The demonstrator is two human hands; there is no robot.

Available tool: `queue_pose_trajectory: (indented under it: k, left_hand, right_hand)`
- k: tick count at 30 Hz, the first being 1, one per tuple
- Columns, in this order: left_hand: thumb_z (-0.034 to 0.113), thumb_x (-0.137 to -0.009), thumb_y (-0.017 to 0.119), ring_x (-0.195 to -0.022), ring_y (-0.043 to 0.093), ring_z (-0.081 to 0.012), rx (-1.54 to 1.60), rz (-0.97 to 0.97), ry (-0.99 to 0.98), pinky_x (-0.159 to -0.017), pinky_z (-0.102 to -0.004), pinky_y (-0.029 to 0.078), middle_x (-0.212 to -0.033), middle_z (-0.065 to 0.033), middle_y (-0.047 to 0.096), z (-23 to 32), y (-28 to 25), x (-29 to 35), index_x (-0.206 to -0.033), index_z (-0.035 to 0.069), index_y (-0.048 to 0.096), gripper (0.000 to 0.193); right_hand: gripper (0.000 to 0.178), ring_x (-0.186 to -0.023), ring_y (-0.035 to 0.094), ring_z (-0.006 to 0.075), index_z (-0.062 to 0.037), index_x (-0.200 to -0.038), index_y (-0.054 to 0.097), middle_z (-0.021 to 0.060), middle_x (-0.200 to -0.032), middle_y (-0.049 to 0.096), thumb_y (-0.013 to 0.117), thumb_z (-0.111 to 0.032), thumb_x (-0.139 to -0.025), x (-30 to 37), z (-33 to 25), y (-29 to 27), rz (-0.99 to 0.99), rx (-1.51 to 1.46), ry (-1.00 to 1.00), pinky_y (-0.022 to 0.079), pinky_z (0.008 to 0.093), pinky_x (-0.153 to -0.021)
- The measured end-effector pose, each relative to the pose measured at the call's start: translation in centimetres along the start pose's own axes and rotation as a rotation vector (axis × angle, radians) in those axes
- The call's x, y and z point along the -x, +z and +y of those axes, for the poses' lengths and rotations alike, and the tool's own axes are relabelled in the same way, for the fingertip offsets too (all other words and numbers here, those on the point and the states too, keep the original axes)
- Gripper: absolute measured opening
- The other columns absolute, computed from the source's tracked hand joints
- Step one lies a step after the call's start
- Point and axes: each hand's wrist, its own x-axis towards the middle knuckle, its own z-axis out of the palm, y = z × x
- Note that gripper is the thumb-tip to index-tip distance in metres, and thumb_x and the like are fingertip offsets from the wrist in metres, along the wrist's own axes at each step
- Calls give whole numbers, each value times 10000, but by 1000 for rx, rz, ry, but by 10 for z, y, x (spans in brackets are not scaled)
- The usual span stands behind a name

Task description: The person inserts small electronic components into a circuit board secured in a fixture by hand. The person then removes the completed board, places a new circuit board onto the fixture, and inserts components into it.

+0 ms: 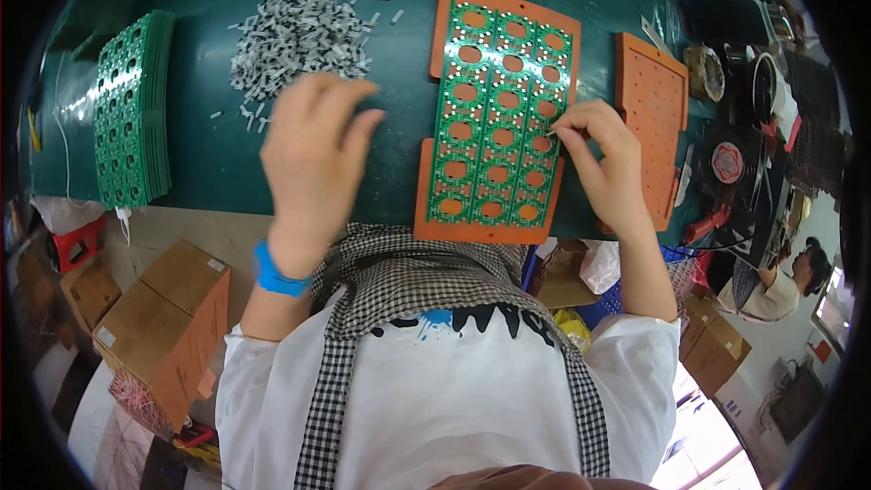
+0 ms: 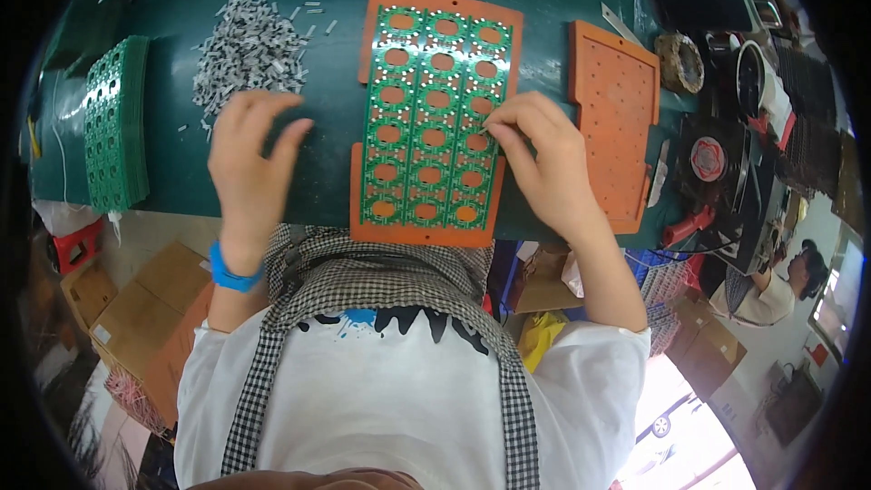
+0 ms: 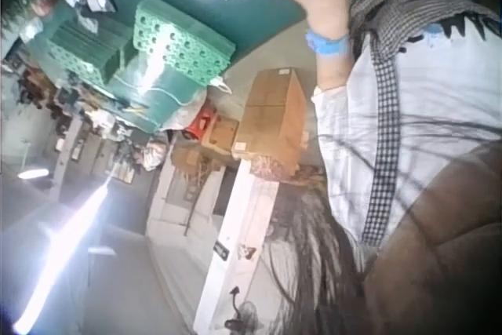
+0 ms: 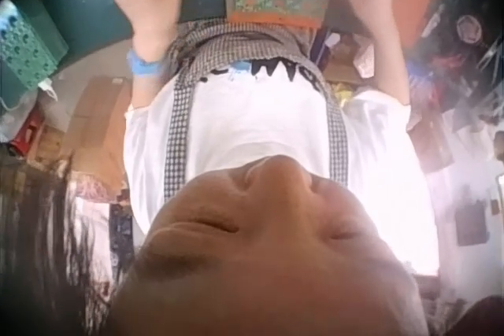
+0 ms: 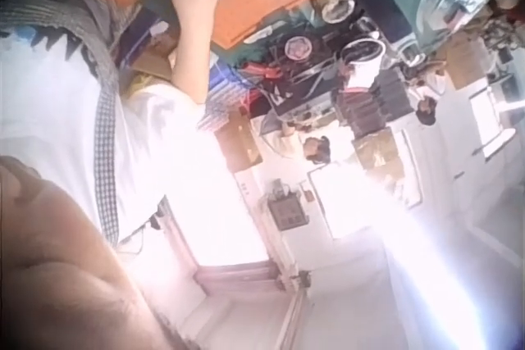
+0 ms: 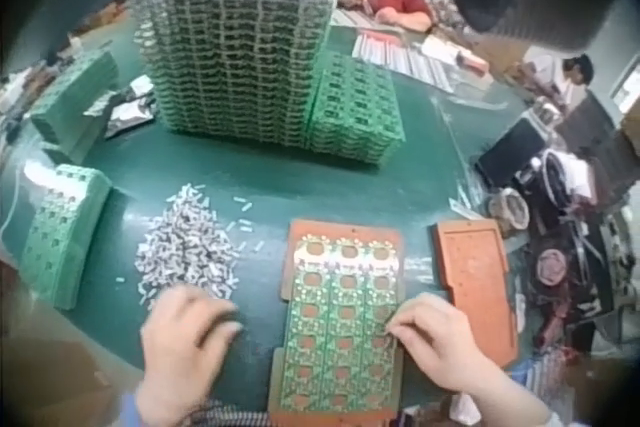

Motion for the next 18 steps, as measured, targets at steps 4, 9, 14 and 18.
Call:
queue_pose_trajectory:
  k: [4,9,14,18]
  left_hand:
    - [75,-727,736,-831,541,-256,-107,-45,-30,-709,-361,448,-872,-63,555,-25,-6,-8,-891,76,667,179]
    - [68,-778,692,-839,540,-256,-142,-57,8,-718,-367,442,-872,-69,554,-27,-1,-11,-850,51,640,91]
    - [29,-803,659,-821,547,-253,-91,16,69,-723,-349,448,-854,-75,581,-24,1,-6,-839,32,627,48]
    - [-13,-856,610,-758,567,-180,293,2,-178,-689,-270,453,-853,-77,603,-13,-1,2,-901,13,646,63]
  right_hand:
    - [54,-878,590,281,0,-892,588,106,-919,580,606,5,-842,-3,7,-5,-73,60,-90,480,352,-755]
    - [70,-896,578,282,1,-901,569,109,-928,560,604,8,-841,-6,5,-4,-105,56,-81,475,356,-766]
    - [74,-894,577,284,4,-906,562,111,-923,557,600,10,-843,-7,8,-6,-133,18,-66,473,357,-770]
    - [77,-893,579,283,6,-907,563,113,-919,559,603,8,-842,-7,8,-4,-120,52,-83,474,356,-766]
